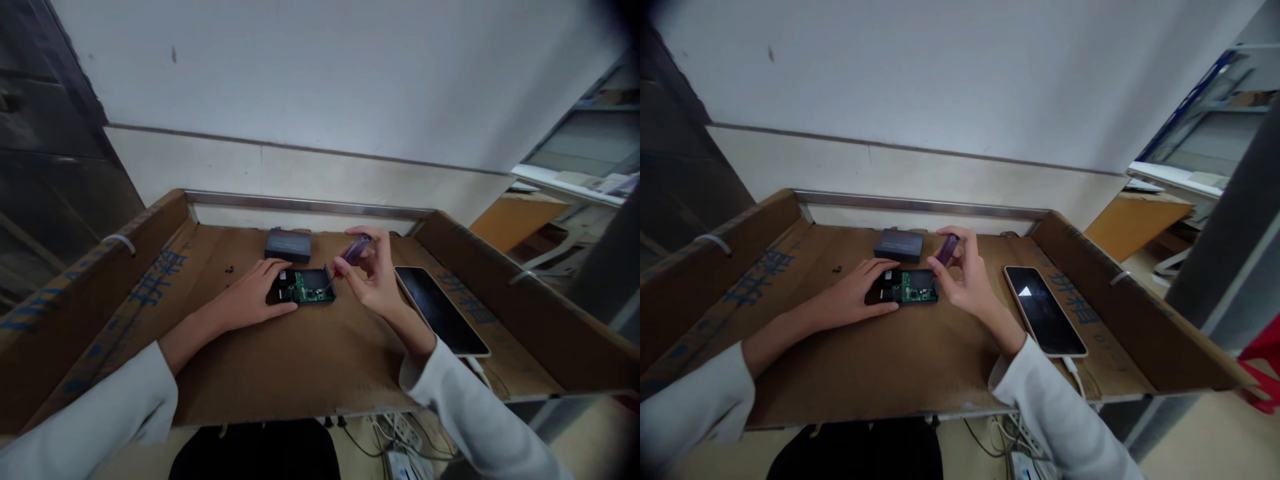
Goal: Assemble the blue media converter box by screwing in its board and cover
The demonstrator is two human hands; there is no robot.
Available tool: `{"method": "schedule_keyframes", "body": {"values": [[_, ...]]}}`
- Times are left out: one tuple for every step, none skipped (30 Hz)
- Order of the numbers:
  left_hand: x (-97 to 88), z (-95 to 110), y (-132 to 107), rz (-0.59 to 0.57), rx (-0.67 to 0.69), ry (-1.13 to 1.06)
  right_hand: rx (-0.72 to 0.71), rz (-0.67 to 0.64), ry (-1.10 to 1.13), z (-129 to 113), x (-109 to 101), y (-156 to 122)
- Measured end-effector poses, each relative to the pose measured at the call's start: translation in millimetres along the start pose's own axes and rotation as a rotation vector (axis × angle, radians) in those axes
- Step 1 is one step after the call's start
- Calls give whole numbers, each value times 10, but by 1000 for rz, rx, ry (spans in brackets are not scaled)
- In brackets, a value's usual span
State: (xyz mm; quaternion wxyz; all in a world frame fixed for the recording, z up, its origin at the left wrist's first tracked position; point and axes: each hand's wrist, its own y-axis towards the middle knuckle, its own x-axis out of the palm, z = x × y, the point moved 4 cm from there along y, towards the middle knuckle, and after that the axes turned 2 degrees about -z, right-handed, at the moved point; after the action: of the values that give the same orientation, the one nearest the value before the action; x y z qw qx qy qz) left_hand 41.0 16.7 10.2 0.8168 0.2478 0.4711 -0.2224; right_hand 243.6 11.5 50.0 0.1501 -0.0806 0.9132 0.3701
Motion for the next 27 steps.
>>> {"method": "schedule_keyframes", "body": {"values": [[4,-7,-2,-11,-7,-11,5,13,10,-1,-2,3],[4,-12,-5,-21,-12,-24,10,31,23,-1,-5,7],[0,-15,-11,-32,-15,-41,17,53,40,0,-8,12],[-7,-15,-19,-43,-17,-60,23,77,60,1,-12,19],[-18,-14,-28,-50,-17,-79,28,101,80,2,-17,26],[-31,-11,-40,-55,-19,-97,30,123,100,1,-22,33],[-44,-7,-53,-59,-21,-114,31,142,114,-1,-27,39],[-56,-3,-67,-62,-24,-131,32,158,122,-3,-32,45],[-67,1,-79,-61,-26,-147,33,171,125,-6,-37,50],[-77,5,-90,-57,-25,-163,34,183,126,-9,-43,54],[-85,9,-98,-53,-25,-179,36,191,127,-12,-47,56],[-90,11,-104,-49,-26,-192,37,196,129,-14,-50,58],[-93,11,-107,-45,-29,-201,37,197,132,-16,-51,59],[-93,10,-109,-44,-34,-207,36,195,135,-17,-50,60],[-91,7,-108,-47,-41,-209,35,191,138,-18,-47,60],[-87,5,-107,-51,-46,-208,35,184,139,-19,-42,59],[-82,3,-104,-55,-46,-206,35,178,141,-19,-36,57],[-78,3,-102,-57,-42,-205,37,173,143,-18,-30,54],[-75,3,-100,-56,-37,-202,43,167,144,-17,-23,50],[-72,2,-99,-56,-35,-200,50,161,147,-14,-15,45],[-70,0,-97,-56,-36,-197,58,153,149,-12,-7,39],[-68,-2,-96,-58,-38,-194,66,143,150,-10,2,33],[-66,-3,-95,-62,-42,-190,75,130,148,-6,11,27],[-66,-3,-95,-65,-45,-187,80,115,143,-4,20,21],[-68,-1,-94,-67,-45,-186,81,100,137,-2,28,16],[-71,2,-94,-67,-44,-186,80,88,132,0,35,12],[-74,4,-93,-64,-44,-185,76,74,127,2,41,8]]}}
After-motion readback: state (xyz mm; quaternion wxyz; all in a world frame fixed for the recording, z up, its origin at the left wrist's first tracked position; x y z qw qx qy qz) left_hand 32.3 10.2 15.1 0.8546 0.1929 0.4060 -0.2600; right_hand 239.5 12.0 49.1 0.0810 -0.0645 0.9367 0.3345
